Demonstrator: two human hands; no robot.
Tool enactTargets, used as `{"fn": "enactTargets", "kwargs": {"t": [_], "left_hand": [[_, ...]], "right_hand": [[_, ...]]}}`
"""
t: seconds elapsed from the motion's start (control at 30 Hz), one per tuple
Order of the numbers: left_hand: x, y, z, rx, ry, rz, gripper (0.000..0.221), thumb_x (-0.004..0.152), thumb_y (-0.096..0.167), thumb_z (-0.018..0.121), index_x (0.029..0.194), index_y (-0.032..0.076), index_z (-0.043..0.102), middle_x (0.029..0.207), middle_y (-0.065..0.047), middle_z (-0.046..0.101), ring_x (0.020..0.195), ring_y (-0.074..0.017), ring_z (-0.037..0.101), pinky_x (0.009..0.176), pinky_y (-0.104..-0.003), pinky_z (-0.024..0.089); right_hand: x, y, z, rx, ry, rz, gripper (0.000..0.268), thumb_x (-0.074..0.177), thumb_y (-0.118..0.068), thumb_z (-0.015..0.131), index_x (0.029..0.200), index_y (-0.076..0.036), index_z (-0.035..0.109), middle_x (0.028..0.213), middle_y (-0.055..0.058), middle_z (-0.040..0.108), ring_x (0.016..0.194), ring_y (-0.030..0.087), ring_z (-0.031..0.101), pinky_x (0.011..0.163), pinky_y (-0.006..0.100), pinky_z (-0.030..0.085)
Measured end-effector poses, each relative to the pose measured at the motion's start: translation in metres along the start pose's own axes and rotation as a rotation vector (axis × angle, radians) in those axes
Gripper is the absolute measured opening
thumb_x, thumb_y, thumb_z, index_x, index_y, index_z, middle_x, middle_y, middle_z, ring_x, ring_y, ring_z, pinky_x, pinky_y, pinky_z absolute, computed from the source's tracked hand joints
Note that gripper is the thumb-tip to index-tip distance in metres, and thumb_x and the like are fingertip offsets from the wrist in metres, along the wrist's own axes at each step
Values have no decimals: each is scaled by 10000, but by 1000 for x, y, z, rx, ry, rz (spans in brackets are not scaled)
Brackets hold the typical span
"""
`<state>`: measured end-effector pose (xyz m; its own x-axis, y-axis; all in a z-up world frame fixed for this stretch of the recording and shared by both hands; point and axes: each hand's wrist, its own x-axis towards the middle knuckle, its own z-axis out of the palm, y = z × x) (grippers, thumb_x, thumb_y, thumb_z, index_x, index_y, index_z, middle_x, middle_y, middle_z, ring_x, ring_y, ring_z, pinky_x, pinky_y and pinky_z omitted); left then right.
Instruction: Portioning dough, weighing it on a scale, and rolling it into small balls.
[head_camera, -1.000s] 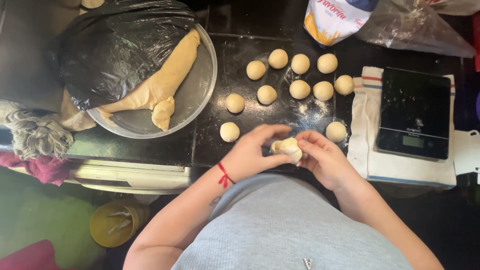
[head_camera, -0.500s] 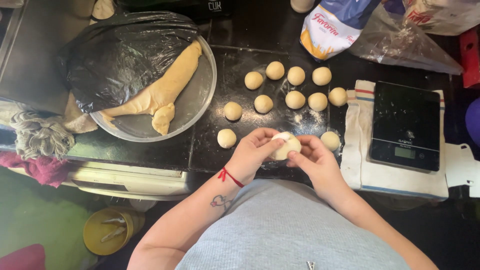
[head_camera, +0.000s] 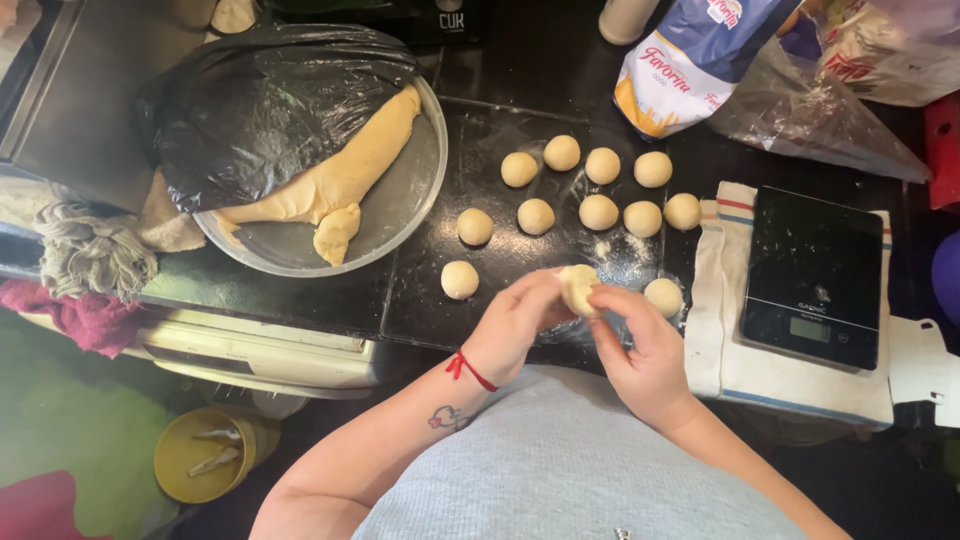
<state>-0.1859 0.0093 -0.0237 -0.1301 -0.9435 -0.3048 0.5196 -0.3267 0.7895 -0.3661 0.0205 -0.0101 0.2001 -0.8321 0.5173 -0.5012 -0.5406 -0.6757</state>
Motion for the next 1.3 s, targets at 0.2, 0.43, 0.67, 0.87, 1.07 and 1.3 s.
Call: {"fn": "enactTargets", "kwargs": {"t": [0.2, 0.43, 0.67, 0.87, 1.07, 1.3], "left_hand": [[-1, -15, -5, 198, -96, 68, 672, 804, 242, 975, 1387, 32, 714, 1144, -137, 754, 1052, -197, 731, 933, -381, 653], [18, -41, -14, 1, -101, -44, 410, 1041, 94, 726, 1416, -52, 648, 1118, -268, 756, 947, -324, 804, 770, -424, 712], [14, -16, -6, 47, -180, -143, 550, 1129, 333, 621, 1507, -59, 546, 1210, -338, 709, 1049, -400, 786, 816, -495, 685], [21, -36, -16, 89, -288, -84, 466, 1052, 71, 713, 1431, -164, 578, 1164, -314, 733, 1008, -319, 788, 881, -397, 693], [19, -20, -15, -109, -208, -177, 421, 1081, 9, 613, 1445, -176, 512, 1189, -374, 732, 920, -357, 818, 736, -391, 739], [20, -6, -19, -92, -167, -184, 457, 1129, 162, 581, 1426, -178, 509, 1076, -354, 769, 888, -328, 831, 791, -405, 733]], "right_hand": [[-6, 9, -2, -24, -31, -75, 341, 885, 17, 859, 1191, -125, 814, 1209, 65, 596, 951, 182, 666, 933, 372, 628], [-4, 6, -11, 14, -111, 3, 594, 872, -164, 916, 1368, -65, 606, 1150, 90, 500, 1051, 264, 573, 1018, 445, 495], [-8, 19, -12, -44, -150, 10, 303, 963, -169, 821, 1250, -87, 767, 1075, 53, 766, 1067, 292, 687, 1029, 433, 524], [-10, 26, -5, -88, -45, 68, 462, 883, -132, 939, 1244, -44, 664, 1039, 111, 626, 973, 295, 633, 927, 436, 559], [-2, 3, -10, 184, -71, 223, 207, 1048, -48, 715, 1255, -36, 728, 1091, 66, 705, 1050, 190, 681, 1016, 387, 555], [-14, 36, -5, 137, -69, 364, 108, 1105, -105, 666, 1072, -56, 757, 758, 38, 632, 753, 138, 568, 788, 328, 555]]}}
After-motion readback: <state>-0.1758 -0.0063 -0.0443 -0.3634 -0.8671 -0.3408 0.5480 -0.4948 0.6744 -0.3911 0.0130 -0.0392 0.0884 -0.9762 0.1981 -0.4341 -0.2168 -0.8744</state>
